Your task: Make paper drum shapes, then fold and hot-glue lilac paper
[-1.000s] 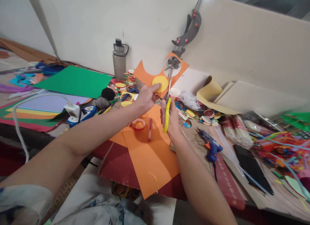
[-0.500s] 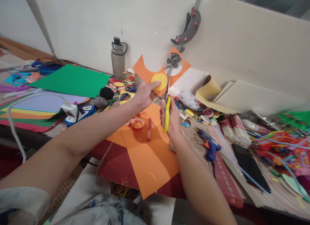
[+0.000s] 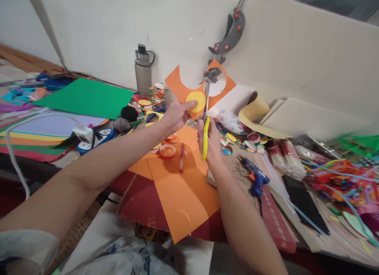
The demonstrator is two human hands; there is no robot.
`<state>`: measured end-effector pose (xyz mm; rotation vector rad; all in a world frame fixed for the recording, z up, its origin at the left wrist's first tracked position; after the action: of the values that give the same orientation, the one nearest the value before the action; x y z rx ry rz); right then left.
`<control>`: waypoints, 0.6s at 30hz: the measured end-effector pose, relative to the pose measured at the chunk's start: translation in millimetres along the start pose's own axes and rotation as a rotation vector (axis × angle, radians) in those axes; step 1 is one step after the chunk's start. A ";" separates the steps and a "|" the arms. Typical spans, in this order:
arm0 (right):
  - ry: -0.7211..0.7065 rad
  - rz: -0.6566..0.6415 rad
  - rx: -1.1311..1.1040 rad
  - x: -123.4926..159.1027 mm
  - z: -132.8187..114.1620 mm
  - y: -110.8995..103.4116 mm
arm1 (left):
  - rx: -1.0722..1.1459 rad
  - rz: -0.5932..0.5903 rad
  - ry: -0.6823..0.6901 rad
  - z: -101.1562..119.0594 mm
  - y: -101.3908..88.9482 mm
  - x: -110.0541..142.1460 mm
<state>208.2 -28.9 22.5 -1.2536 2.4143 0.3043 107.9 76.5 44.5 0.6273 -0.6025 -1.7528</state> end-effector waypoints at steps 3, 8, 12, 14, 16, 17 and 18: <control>0.022 -0.008 -0.009 0.8 1.1 -0.7 | 0.001 -0.022 0.005 1.4 1.7 -0.1; 0.029 -0.017 -0.005 1.8 0.3 -1.6 | -0.039 -0.038 -0.008 6.2 2.8 -2.7; 0.014 -0.012 0.033 0.8 -0.5 -2.6 | -0.087 -0.037 -0.022 8.7 0.8 -5.6; 0.006 -0.004 0.048 -0.8 0.6 -4.4 | -0.101 -0.042 -0.025 9.6 0.1 -6.5; 0.003 0.003 0.056 -2.9 2.4 -6.7 | -0.103 -0.050 -0.023 10.7 0.1 -7.4; 0.002 0.006 0.061 -3.9 3.1 -7.8 | -0.103 -0.057 -0.020 11.1 0.4 -8.0; 0.001 0.006 0.067 -4.7 3.4 -8.6 | -0.105 -0.065 -0.018 11.4 0.8 -8.8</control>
<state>218.5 -29.1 21.5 -1.2180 2.4091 0.2220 102.7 85.7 54.2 0.5641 -0.5042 -1.8396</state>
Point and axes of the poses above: each hand's wrist, its own x-axis away from the middle knuckle, its own y-axis out of the palm, z = x × y, the point moved 10 cm from there along -x, towards the middle knuckle, and after that the axes turned 14 degrees about z, right-handed, at the moved point
